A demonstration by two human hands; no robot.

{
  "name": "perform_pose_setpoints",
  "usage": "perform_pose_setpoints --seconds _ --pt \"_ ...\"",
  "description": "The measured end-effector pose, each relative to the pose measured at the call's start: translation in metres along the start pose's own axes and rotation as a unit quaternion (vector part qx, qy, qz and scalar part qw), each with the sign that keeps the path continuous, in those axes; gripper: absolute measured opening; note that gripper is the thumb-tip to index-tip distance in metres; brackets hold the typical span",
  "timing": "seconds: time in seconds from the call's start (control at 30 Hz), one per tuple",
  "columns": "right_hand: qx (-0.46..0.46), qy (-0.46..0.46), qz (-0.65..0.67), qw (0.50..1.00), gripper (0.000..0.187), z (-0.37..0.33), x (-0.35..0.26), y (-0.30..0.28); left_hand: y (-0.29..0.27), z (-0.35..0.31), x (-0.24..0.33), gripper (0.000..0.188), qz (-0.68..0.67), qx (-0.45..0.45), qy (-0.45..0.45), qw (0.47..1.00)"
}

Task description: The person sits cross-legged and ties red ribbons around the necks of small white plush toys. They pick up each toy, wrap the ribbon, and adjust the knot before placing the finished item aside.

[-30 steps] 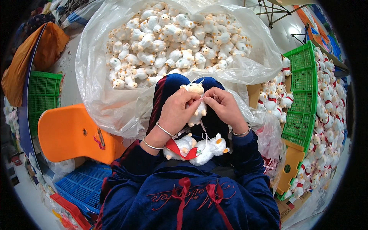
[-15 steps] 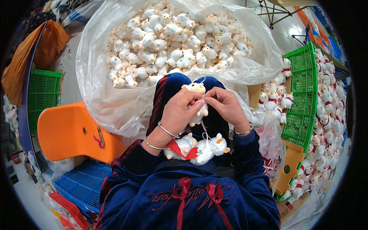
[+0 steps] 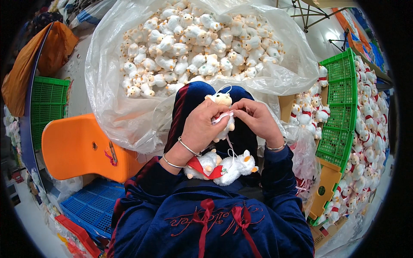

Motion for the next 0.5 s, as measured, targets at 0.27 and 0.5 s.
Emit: perform_pose_setpoints --seconds 0.27,0.5 --pt "-0.004 0.013 0.013 1.0 0.009 0.0005 0.0027 -0.0005 0.0012 -0.0008 0.0025 0.017 0.021 0.006 -0.002 1.0" --pt "0.003 0.015 -0.001 1.0 0.008 0.0007 0.0021 -0.0017 0.0012 -0.0006 0.0017 0.016 0.019 0.009 0.0 1.0"
Point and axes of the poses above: each hand's wrist, its own z-axis towards the middle knuckle, its own y-axis out of the palm, x = y × z, the point moved 2 cm from there along z, towards the middle knuckle, and after that the axes turned 3 degrees about x, right-handed, at the moved point
